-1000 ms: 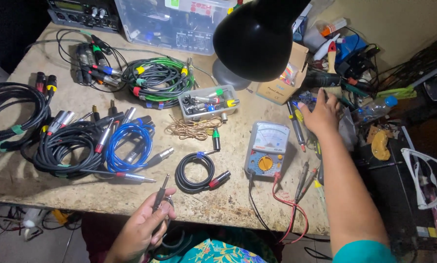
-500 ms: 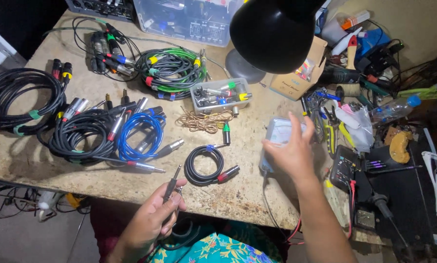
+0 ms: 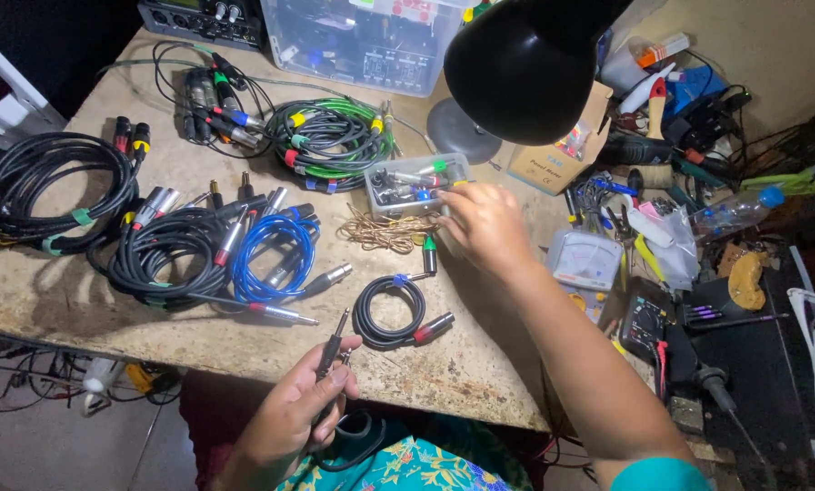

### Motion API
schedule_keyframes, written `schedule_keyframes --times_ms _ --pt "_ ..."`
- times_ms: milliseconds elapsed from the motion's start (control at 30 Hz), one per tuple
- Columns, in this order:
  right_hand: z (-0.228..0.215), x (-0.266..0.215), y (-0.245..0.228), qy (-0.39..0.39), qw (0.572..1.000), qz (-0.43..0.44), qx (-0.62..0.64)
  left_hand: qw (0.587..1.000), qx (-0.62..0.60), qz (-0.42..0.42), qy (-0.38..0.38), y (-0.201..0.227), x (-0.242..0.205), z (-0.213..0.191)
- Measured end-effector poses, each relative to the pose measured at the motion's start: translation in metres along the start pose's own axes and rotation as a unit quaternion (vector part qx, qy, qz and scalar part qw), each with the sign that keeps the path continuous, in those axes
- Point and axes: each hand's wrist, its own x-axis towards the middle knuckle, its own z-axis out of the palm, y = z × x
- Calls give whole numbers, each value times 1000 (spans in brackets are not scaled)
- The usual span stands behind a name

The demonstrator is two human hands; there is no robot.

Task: The person organizes various cables on a cluttered workbench. They pick up, untangle, and coil different types of wires, including black, blue, and green cables, and place them in neat piles. The person also handles a multimeter and a soldering iron, moving them to different positions on the table.

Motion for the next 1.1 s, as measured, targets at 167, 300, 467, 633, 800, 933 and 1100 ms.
schedule_keyframes --times_ms 167,300,467,633,800,933,1100 --pt "35 29 7 93 992 -87 -9 1000 15 -7 8 4 -12 -1" --pt "29 19 13 91 991 -43 -83 1000 -5 8 25 -1 -20 -10" --pt "35 9 39 115 983 -2 -140 999 -17 7 35 -3 -23 -14" --pt "23 13 -14 195 978 -78 -5 999 -23 -21 23 -1 -21 -11" --pt "36 18 -74 -141 987 -19 69 1000 0 -14 4 8 -20 -1" --pt "51 21 -64 -77 991 -82 70 999 7 13 -38 8 -20 -4" --pt "18 15 -22 10 996 -46 79 997 -30 40 -50 15 -28 -3"
